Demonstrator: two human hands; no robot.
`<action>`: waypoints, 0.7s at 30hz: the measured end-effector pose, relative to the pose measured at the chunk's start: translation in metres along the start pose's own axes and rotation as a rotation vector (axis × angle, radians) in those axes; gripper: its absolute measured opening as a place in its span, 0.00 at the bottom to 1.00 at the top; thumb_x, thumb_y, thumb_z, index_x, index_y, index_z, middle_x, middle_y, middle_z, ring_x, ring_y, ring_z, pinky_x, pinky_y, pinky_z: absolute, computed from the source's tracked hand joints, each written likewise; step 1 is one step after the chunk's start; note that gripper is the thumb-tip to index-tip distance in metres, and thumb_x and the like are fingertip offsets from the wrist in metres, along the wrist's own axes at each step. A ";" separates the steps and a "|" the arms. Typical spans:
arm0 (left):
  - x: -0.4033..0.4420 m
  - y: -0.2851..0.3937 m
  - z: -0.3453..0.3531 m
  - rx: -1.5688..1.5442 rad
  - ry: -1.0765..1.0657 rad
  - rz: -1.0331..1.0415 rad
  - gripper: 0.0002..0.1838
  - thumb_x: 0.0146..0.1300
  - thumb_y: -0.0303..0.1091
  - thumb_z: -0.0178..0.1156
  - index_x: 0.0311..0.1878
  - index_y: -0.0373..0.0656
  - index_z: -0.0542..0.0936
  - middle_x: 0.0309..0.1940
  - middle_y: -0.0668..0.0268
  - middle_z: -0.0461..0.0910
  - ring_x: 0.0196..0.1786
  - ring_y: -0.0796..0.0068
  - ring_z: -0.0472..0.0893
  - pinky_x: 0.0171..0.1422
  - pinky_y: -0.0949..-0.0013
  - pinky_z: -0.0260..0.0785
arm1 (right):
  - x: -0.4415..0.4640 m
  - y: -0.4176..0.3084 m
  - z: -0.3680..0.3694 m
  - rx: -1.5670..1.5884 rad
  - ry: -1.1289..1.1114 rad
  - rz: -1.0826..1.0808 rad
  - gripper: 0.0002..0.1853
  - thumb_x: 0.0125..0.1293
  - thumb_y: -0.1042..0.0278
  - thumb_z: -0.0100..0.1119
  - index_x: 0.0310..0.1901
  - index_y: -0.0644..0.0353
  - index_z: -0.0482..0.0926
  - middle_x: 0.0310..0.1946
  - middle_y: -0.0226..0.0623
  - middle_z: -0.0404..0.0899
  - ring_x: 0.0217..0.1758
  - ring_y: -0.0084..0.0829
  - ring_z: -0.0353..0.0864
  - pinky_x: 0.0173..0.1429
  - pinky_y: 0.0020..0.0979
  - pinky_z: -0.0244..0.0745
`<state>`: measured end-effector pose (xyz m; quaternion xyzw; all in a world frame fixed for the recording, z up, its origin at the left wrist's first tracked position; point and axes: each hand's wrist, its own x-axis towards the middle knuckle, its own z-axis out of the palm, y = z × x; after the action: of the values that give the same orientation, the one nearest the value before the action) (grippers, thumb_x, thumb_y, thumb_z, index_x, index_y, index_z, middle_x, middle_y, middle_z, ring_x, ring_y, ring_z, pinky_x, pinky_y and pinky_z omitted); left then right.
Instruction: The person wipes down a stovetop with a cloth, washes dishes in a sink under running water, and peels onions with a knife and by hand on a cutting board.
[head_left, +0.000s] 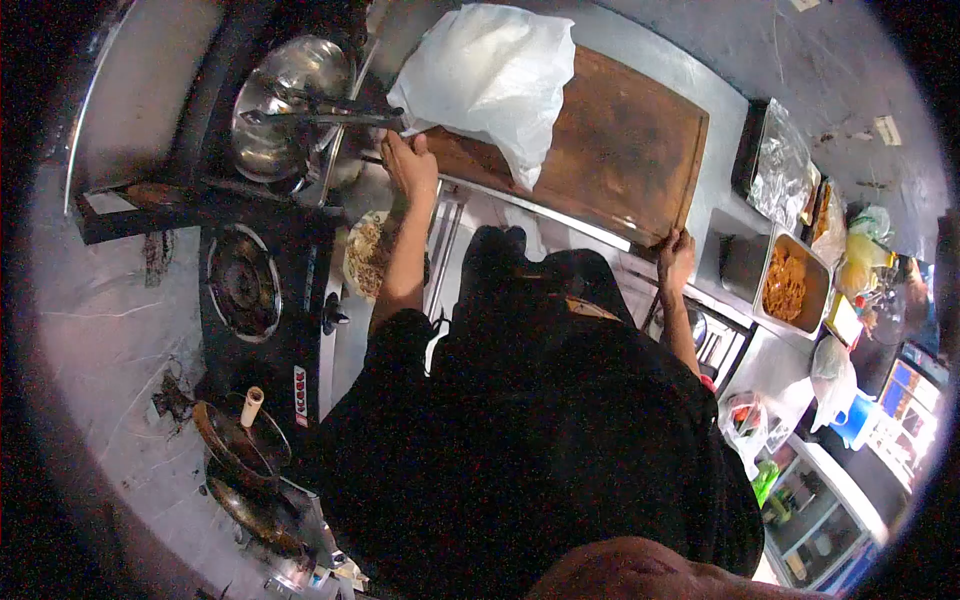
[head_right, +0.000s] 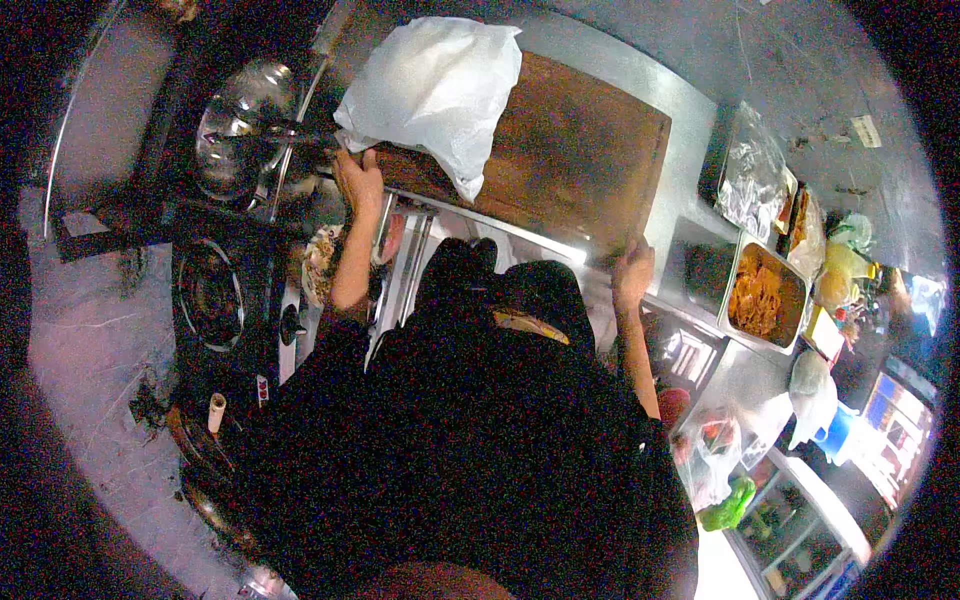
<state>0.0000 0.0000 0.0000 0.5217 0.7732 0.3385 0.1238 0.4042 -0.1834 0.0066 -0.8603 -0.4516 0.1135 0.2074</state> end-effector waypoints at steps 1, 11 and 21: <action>-0.003 -0.002 0.004 -0.012 0.034 0.023 0.30 0.55 0.36 0.60 0.57 0.27 0.63 0.55 0.41 0.65 0.60 0.44 0.63 0.63 0.53 0.54 | 0.000 0.002 -0.001 -0.017 0.011 0.003 0.20 0.67 0.52 0.41 0.46 0.61 0.72 0.38 0.54 0.72 0.43 0.53 0.72 0.47 0.45 0.65; -0.007 -0.012 -0.002 -0.058 -0.008 -0.007 0.31 0.57 0.38 0.59 0.58 0.27 0.62 0.57 0.38 0.62 0.62 0.44 0.60 0.66 0.53 0.51 | -0.017 -0.003 -0.004 0.028 0.079 -0.067 0.17 0.68 0.59 0.41 0.46 0.65 0.72 0.35 0.53 0.73 0.41 0.53 0.72 0.44 0.44 0.67; -0.136 0.146 -0.031 -0.287 0.099 0.765 0.23 0.60 0.27 0.53 0.57 0.35 0.61 0.59 0.44 0.52 0.62 0.48 0.56 0.63 0.48 0.51 | -0.021 0.009 -0.006 -0.057 0.022 -0.071 0.21 0.63 0.66 0.47 0.58 0.62 0.64 0.45 0.48 0.72 0.48 0.48 0.71 0.48 0.41 0.72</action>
<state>0.1467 -0.0998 0.0964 0.7322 0.4735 0.4891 0.0230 0.4014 -0.2064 0.0077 -0.8505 -0.4825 0.0839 0.1917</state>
